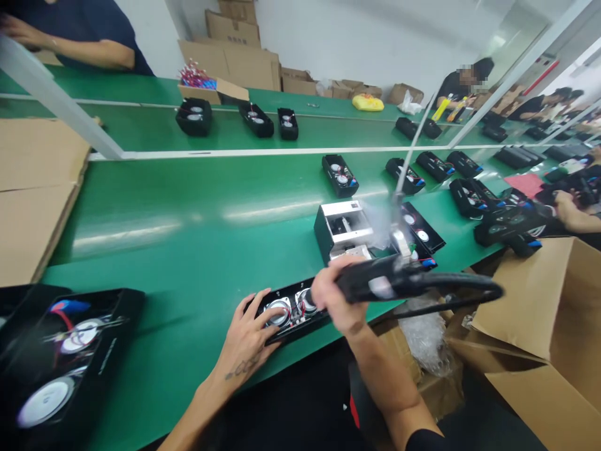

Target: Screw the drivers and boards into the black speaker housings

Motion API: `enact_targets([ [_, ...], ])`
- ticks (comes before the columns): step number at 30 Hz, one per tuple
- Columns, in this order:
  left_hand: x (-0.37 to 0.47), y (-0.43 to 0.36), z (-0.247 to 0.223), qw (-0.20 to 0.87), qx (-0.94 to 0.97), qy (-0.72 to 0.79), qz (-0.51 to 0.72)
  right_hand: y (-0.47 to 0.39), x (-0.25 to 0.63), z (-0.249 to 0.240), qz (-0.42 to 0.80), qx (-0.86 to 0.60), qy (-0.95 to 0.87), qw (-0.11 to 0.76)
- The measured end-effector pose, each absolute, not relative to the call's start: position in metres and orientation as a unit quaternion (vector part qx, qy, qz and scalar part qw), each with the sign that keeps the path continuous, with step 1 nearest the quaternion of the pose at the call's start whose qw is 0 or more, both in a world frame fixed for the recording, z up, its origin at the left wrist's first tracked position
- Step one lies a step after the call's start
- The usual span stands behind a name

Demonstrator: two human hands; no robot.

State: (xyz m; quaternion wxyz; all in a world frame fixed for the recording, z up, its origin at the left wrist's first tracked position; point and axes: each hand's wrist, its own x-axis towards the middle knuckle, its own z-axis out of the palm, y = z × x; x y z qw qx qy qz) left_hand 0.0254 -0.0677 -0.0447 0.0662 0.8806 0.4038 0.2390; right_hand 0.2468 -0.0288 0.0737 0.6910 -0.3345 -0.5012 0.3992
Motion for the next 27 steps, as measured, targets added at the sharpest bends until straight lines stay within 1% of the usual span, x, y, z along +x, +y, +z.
enact_targets([
  [3,0.024,-0.066,-0.049,0.068,0.879,0.402,0.248,0.023,0.284,0.100,0.164,-0.318,-0.386,0.850],
  [4,0.023,-0.065,-0.050,0.069,0.879,0.401,0.249,0.041,0.297,0.104,0.090,-0.321,-0.352,0.875],
  [5,0.023,-0.065,-0.052,0.069,0.878,0.400,0.252,0.056,0.309,0.105,0.050,-0.343,-0.337,0.875],
  [7,0.022,-0.064,-0.054,0.067,0.875,0.399,0.264,0.074,0.330,0.100,0.056,-0.412,-0.396,0.819],
  [9,0.022,-0.064,-0.056,0.059,0.873,0.398,0.277,0.070,0.345,0.090,0.065,-0.454,-0.453,0.765],
  [12,0.021,-0.063,-0.059,0.047,0.874,0.395,0.278,0.035,0.356,0.071,0.053,-0.477,-0.451,0.753],
  [16,0.020,-0.062,-0.062,0.038,0.874,0.396,0.277,-0.005,0.356,0.035,0.170,-0.556,-0.452,0.677],
  [18,0.019,-0.062,-0.063,0.041,0.874,0.396,0.279,-0.008,0.354,0.014,0.214,-0.561,-0.461,0.654],
  [20,0.019,-0.062,-0.063,0.048,0.873,0.395,0.280,-0.005,0.353,-0.001,0.242,-0.555,-0.467,0.644],
  [22,0.019,-0.062,-0.063,0.056,0.872,0.396,0.281,0.002,0.355,-0.004,0.264,-0.543,-0.468,0.645],
  [24,0.018,-0.063,-0.062,0.060,0.871,0.397,0.283,0.009,0.356,0.006,0.266,-0.516,-0.463,0.670],
  [27,0.017,-0.062,-0.061,0.060,0.872,0.398,0.279,0.022,0.353,0.032,0.230,-0.472,-0.470,0.710],
])
